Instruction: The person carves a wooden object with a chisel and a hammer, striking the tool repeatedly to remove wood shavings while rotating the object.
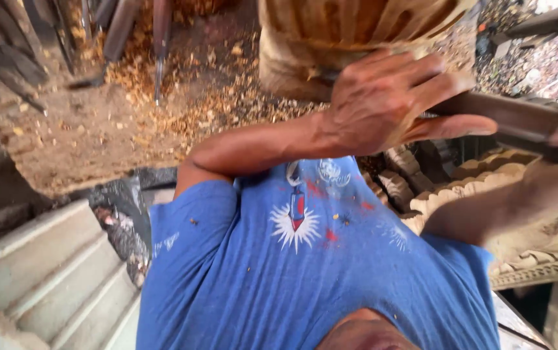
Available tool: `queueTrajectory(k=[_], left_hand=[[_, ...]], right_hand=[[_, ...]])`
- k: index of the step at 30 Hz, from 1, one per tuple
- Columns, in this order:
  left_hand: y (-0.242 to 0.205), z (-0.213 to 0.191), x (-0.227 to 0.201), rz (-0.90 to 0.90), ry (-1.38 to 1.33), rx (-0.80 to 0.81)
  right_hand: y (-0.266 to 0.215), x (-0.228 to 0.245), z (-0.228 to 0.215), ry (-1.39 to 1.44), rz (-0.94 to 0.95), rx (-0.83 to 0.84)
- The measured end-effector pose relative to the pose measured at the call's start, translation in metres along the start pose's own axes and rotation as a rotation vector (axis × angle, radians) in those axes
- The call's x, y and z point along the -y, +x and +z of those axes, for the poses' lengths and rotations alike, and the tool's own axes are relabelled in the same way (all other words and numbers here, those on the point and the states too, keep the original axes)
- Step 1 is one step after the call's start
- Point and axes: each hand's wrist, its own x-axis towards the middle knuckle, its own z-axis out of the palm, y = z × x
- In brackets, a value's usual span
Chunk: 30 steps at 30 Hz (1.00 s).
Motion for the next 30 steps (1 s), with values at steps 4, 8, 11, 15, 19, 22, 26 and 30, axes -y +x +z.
queueTrajectory(k=[4,8,11,15,19,22,26,30], left_hand=[[0.002,-0.003,0.0,0.06,0.026,0.007],[0.003,-0.003,0.005,0.043,-0.009,-0.019],[-0.003,-0.006,0.001,0.007,0.009,0.001],[0.0,-0.014,0.004,0.046,0.016,-0.041],[-0.002,-0.013,0.006,0.074,-0.017,-0.036],[0.008,-0.018,0.013,0.119,-0.032,-0.05],[-0.004,-0.024,0.007,0.073,-0.042,-0.028],[0.005,-0.034,0.012,0.093,-0.053,0.016]], right_hand=[[0.008,-0.025,0.012,0.336,0.092,-0.033],[0.007,-0.031,-0.019,-0.065,-0.12,0.216],[-0.009,-0.025,-0.025,-0.149,-0.266,0.354],[-0.006,-0.028,-0.011,0.132,-0.242,0.326],[-0.017,-0.026,-0.003,0.027,-0.181,0.181],[-0.015,-0.013,-0.001,-0.014,-0.231,0.133],[-0.007,-0.007,0.0,0.104,-0.076,0.062],[-0.017,0.003,-0.001,0.004,-0.223,0.156]])
